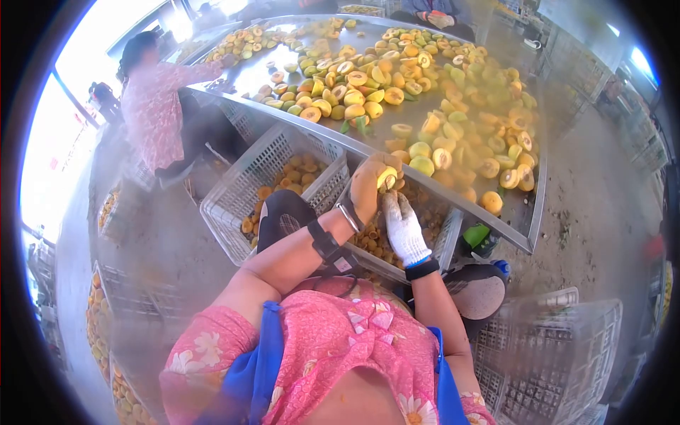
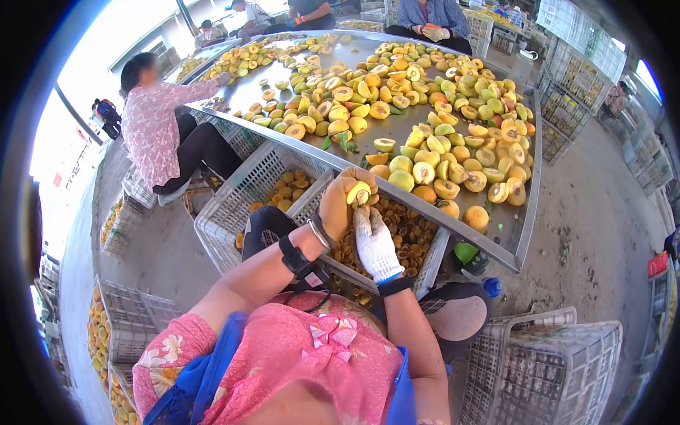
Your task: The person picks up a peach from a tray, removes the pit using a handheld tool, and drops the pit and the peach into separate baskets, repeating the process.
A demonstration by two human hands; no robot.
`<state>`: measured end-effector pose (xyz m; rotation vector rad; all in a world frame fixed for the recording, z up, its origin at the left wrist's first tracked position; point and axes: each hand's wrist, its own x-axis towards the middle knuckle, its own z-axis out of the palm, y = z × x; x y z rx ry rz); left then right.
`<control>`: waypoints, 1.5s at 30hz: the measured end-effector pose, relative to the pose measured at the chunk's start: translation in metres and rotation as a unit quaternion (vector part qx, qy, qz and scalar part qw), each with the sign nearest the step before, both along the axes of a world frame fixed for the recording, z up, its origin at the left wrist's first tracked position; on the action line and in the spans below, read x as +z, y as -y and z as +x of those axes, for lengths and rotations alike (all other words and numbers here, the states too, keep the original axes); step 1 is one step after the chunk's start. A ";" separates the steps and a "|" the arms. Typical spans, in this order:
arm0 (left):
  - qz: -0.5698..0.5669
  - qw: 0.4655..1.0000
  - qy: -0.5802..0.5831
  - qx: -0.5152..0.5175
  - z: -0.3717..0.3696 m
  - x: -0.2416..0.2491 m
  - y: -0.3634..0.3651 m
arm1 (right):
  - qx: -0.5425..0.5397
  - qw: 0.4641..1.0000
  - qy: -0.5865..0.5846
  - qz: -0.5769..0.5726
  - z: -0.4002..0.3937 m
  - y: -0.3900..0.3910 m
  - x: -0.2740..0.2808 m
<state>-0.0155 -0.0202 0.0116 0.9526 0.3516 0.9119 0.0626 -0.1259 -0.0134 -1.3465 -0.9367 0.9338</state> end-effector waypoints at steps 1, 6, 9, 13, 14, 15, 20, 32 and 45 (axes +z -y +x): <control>0.031 0.999 -0.009 0.025 0.001 -0.001 0.002 | 0.005 1.000 0.001 0.003 0.000 0.002 0.003; -0.018 1.000 -0.013 0.013 -0.002 0.024 0.013 | 0.034 0.999 -0.009 -0.005 0.000 0.007 0.008; -0.081 0.995 -0.061 0.009 -0.005 0.038 0.014 | 0.029 0.998 0.033 0.034 -0.005 0.003 -0.006; 0.147 0.977 -0.117 0.098 -0.001 0.027 0.010 | 0.050 0.998 -0.042 0.005 -0.008 0.009 0.004; 0.141 0.981 -0.115 0.068 -0.002 0.024 0.007 | 0.056 0.996 -0.075 0.006 -0.009 0.011 0.006; 0.135 0.984 -0.112 0.037 -0.002 0.027 0.006 | 0.061 0.992 -0.108 0.007 -0.009 0.013 0.008; 0.124 0.974 -0.174 -0.078 -0.015 0.046 0.004 | 0.118 0.966 -0.226 -0.034 -0.007 0.017 0.012; -0.129 0.989 -0.067 -0.026 -0.021 0.036 0.000 | 0.287 0.750 -0.589 -0.093 -0.008 0.024 0.017; 0.519 0.699 -0.459 0.175 -0.024 0.034 -0.109 | 0.211 0.731 -0.648 -0.036 0.001 0.010 0.005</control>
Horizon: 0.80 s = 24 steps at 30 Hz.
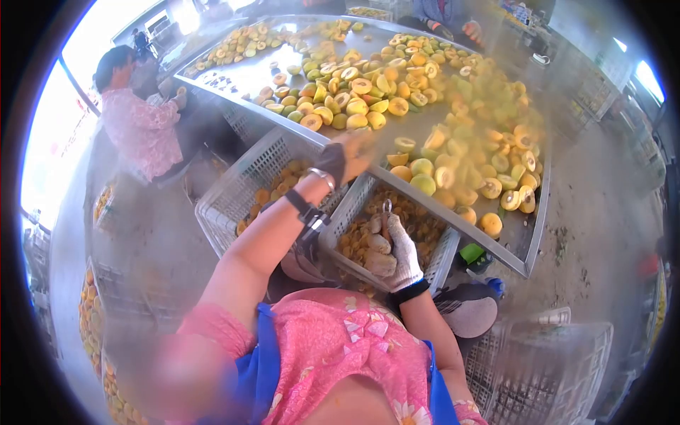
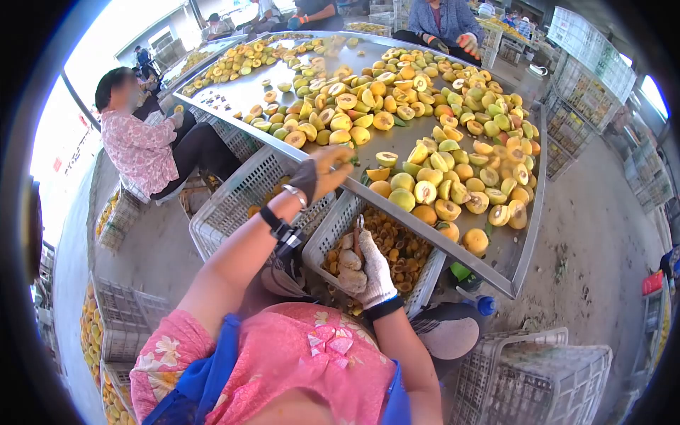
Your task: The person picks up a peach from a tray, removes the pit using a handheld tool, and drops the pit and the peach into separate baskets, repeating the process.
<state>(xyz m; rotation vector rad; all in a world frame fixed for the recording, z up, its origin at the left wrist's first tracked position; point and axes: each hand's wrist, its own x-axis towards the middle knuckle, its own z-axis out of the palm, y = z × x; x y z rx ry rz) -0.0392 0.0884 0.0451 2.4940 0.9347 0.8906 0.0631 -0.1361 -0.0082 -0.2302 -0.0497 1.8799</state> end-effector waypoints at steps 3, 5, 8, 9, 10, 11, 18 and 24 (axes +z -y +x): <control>-0.048 0.975 -0.214 -0.019 0.055 0.013 0.003 | -0.003 0.999 0.028 0.033 0.002 -0.002 0.003; -0.132 0.968 -0.213 -0.016 0.076 0.012 0.002 | -0.015 0.998 0.056 0.020 0.002 -0.001 0.006; -0.113 0.933 -0.341 -0.029 0.096 0.027 -0.003 | -0.022 0.996 0.086 0.014 0.006 0.002 0.004; -0.114 0.937 -0.329 -0.035 0.098 0.025 -0.005 | -0.021 0.996 0.085 0.016 0.007 0.003 0.002; -0.114 0.941 -0.317 -0.040 0.098 0.021 -0.009 | -0.020 0.996 0.083 0.020 0.007 0.003 0.001; -0.114 0.945 -0.304 -0.044 0.098 0.016 -0.012 | -0.017 0.996 0.082 0.023 0.008 0.003 0.000; -0.002 0.979 -0.170 -0.109 0.087 -0.016 -0.030 | -0.016 0.995 0.093 0.024 0.003 0.002 0.004; -0.158 0.982 0.056 -0.091 0.001 0.009 -0.020 | -0.024 0.994 0.107 -0.010 0.006 0.009 0.000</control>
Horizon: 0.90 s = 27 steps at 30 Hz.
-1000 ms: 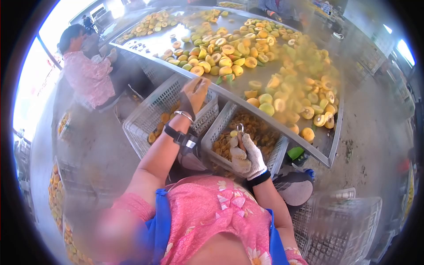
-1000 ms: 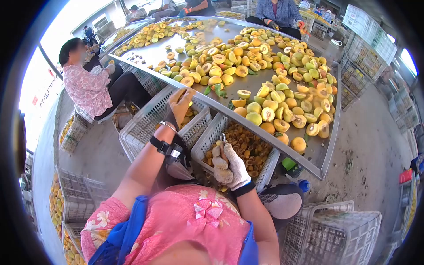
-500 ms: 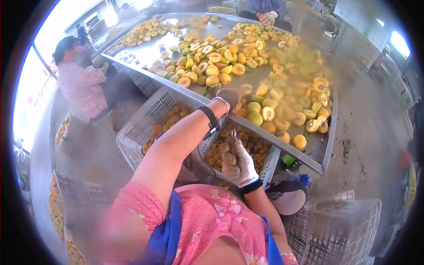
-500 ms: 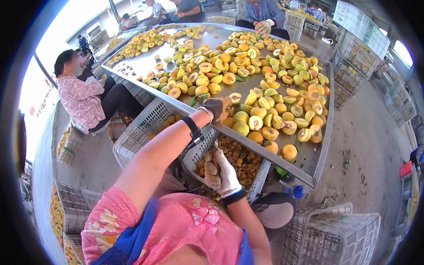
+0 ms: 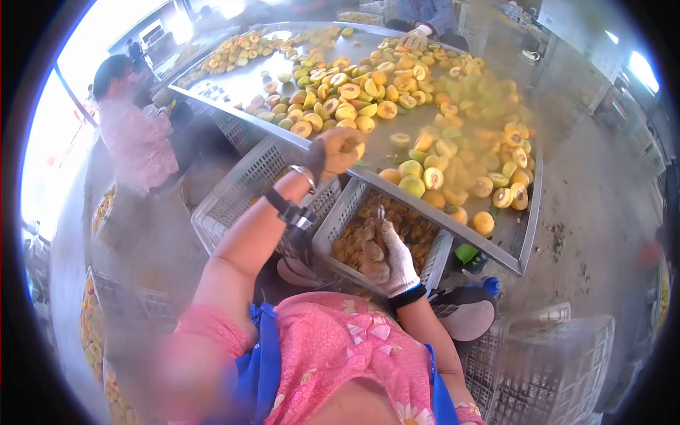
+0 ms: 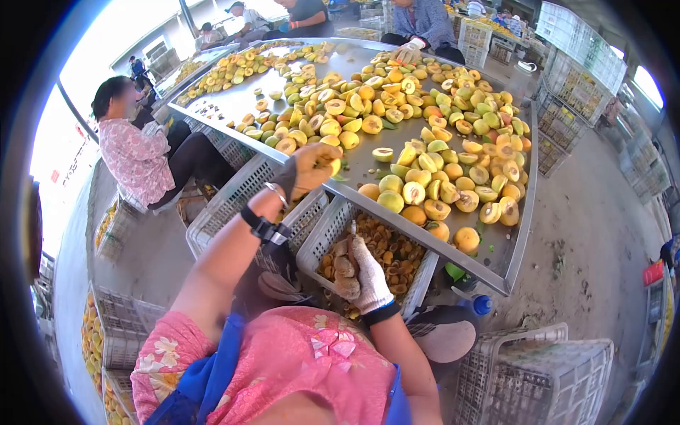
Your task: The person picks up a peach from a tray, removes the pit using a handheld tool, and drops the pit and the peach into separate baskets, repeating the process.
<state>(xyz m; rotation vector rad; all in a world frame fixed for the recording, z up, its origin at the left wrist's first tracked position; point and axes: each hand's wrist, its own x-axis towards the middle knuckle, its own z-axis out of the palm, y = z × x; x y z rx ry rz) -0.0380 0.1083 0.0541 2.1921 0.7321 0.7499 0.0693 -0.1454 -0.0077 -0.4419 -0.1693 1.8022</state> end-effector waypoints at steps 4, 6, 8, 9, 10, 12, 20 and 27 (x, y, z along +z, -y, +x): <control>0.013 0.995 0.017 0.096 -0.084 0.004 -0.026 | 0.030 0.998 -0.045 0.012 0.001 0.002 -0.004; 0.155 0.966 -0.101 0.183 -0.114 0.010 -0.031 | 0.021 1.000 -0.016 -0.010 -0.002 0.003 0.001; 0.290 0.905 -0.198 0.241 -0.131 0.021 -0.024 | 0.016 1.000 0.015 -0.010 -0.006 0.002 0.007; 0.254 0.920 -0.179 0.237 -0.126 0.022 -0.024 | 0.024 1.000 0.006 -0.010 -0.007 0.000 0.006; 0.217 0.934 -0.159 0.235 -0.114 0.021 -0.021 | 0.035 0.999 -0.003 -0.011 -0.008 -0.001 0.004; 0.153 0.957 -0.144 0.203 -0.085 0.013 -0.034 | 0.045 0.999 -0.014 -0.018 -0.011 -0.005 0.002; 0.044 0.940 -0.250 0.230 0.045 0.002 -0.082 | 0.019 1.000 -0.010 -0.013 -0.005 -0.012 -0.005; -0.009 0.938 -0.286 0.195 0.059 -0.002 -0.105 | 0.030 0.999 -0.027 0.013 -0.003 -0.014 0.003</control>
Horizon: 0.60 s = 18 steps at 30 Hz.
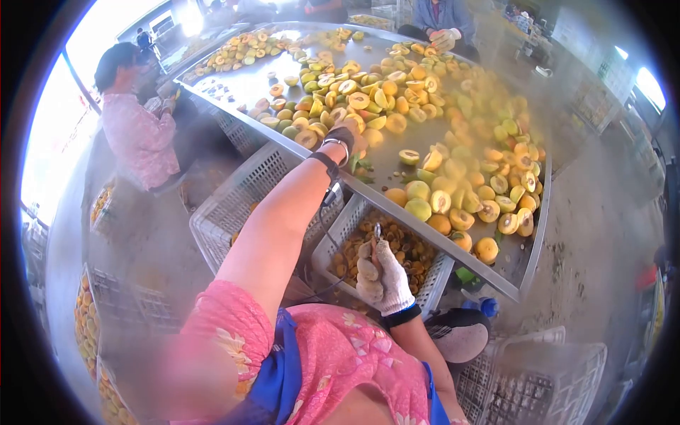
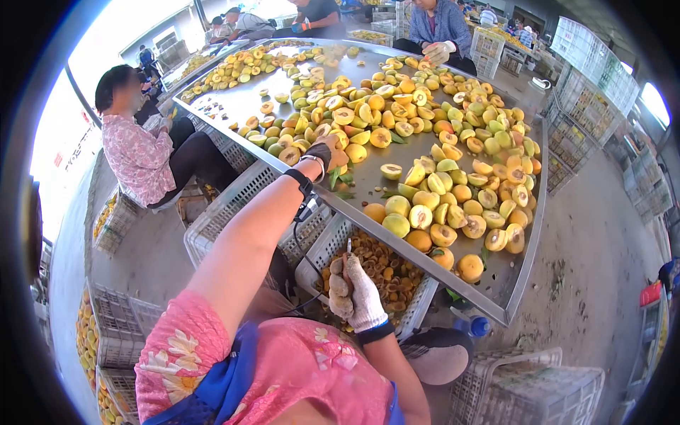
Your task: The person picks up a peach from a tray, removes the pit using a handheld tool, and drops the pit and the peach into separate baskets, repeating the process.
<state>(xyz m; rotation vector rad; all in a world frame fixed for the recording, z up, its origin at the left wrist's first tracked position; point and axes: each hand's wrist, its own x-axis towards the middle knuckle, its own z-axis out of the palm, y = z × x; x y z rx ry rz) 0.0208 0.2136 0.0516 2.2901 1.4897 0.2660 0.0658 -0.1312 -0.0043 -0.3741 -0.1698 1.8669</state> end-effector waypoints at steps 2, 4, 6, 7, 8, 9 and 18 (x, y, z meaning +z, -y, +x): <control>-0.053 0.990 0.127 0.006 -0.011 -0.012 -0.006 | -0.011 0.999 0.032 -0.022 -0.002 -0.003 0.004; -0.120 0.943 0.310 0.002 -0.020 -0.013 0.007 | -0.023 0.997 0.056 -0.037 -0.004 -0.004 0.004; -0.195 0.825 0.531 -0.011 -0.033 -0.011 0.031 | -0.047 0.991 0.111 -0.052 -0.005 -0.005 0.001; -0.205 0.812 0.547 -0.018 -0.042 0.000 0.046 | -0.058 0.987 0.138 -0.060 -0.006 -0.005 0.001; -0.247 0.766 0.593 -0.018 -0.050 0.001 0.056 | -0.066 0.984 0.159 -0.057 -0.006 -0.006 0.003; -0.287 0.716 0.636 -0.018 -0.056 0.001 0.064 | -0.081 0.975 0.195 -0.062 -0.008 -0.007 0.006; -0.501 0.432 0.735 -0.148 -0.095 -0.041 0.155 | -0.144 0.877 0.458 -0.036 -0.029 -0.022 0.015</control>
